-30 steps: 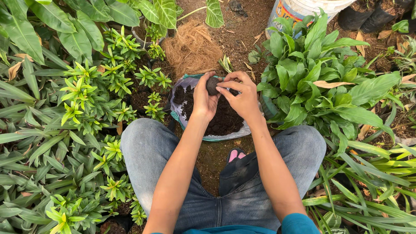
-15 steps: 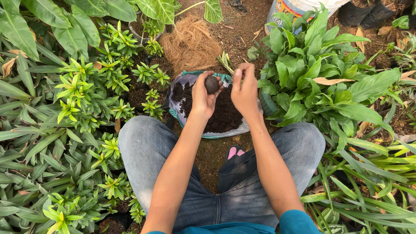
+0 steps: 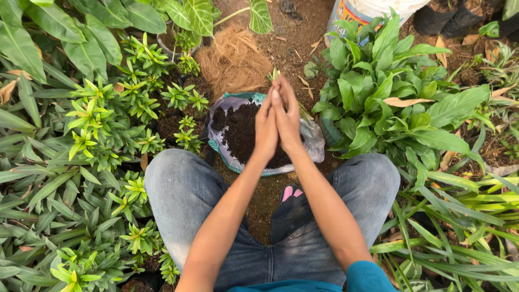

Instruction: The person sits on the ground and repeatedly scoops soil from a bag, packs it around the base of a plant cutting, and shapes it into a compact ball. The person handles the cutting and soil by hand, forming a soil ball around the stem and leaf base.

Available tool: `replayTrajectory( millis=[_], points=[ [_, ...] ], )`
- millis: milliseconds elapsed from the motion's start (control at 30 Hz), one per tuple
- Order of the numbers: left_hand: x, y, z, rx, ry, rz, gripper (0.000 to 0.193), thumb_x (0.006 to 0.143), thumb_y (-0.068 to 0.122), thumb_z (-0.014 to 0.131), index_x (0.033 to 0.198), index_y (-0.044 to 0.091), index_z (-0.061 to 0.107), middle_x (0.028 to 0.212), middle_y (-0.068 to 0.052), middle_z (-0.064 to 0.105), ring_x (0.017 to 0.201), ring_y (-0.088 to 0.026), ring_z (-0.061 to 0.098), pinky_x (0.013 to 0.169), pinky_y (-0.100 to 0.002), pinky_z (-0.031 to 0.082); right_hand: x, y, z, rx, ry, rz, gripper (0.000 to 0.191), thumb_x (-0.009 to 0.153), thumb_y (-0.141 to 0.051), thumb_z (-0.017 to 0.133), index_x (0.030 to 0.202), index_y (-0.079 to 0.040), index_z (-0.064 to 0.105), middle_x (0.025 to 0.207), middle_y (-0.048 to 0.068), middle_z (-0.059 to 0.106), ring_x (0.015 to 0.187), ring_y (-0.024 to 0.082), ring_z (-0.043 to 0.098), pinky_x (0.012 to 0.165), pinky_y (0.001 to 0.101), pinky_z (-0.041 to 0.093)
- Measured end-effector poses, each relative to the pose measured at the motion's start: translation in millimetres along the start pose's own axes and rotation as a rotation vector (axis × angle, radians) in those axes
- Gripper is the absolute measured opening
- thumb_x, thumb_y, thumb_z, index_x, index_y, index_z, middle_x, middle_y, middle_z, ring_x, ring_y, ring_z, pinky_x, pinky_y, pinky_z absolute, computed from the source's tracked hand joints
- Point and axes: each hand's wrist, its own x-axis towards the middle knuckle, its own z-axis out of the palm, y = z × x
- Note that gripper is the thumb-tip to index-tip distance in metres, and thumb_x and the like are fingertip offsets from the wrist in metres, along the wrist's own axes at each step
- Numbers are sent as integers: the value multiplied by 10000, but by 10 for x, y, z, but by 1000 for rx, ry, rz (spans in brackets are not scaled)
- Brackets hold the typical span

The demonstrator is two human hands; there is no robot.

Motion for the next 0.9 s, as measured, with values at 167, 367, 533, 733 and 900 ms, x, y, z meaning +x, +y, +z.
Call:
replayTrajectory(
  millis=[167,367,533,733,900],
  points=[
    [-138,-337,-216,408,296,80,508,1194,306,342,1641,64,331,1707,-204,248,1574,-359,266,1238,-478,252,-214,621,50,208,109,346,418,994,-368,665,1083,36,723,1010,106,741,881,131,678,805,278,551],
    [-90,-269,-129,135,546,-103,427,1065,326,500,1397,59,532,1462,-185,440,1265,-247,559,897,-344,615,-251,848,26,45,200,376,405,1048,-262,697,804,58,740,690,42,578,581,86,427,498,280,316],
    [-25,127,237,80,420,-137,347,1043,268,551,1233,17,698,1051,-132,747,902,-169,676,820,-297,544,-146,340,-166,195,167,401,304,988,-181,621,805,26,748,751,22,707,619,53,585,541,244,466],
    [-10,350,400,144,351,-192,411,1039,286,550,890,-16,785,757,-73,754,699,-118,646,699,-299,519,-39,181,-281,248,91,412,292,1000,-149,643,794,39,727,718,41,667,591,75,569,507,260,428],
    [16,575,424,217,409,-146,357,998,224,549,850,-17,767,700,-84,711,652,-122,600,649,-312,497,19,179,-275,304,53,461,241,967,-119,642,786,18,723,689,20,647,567,76,558,490,261,414]
  ],
)
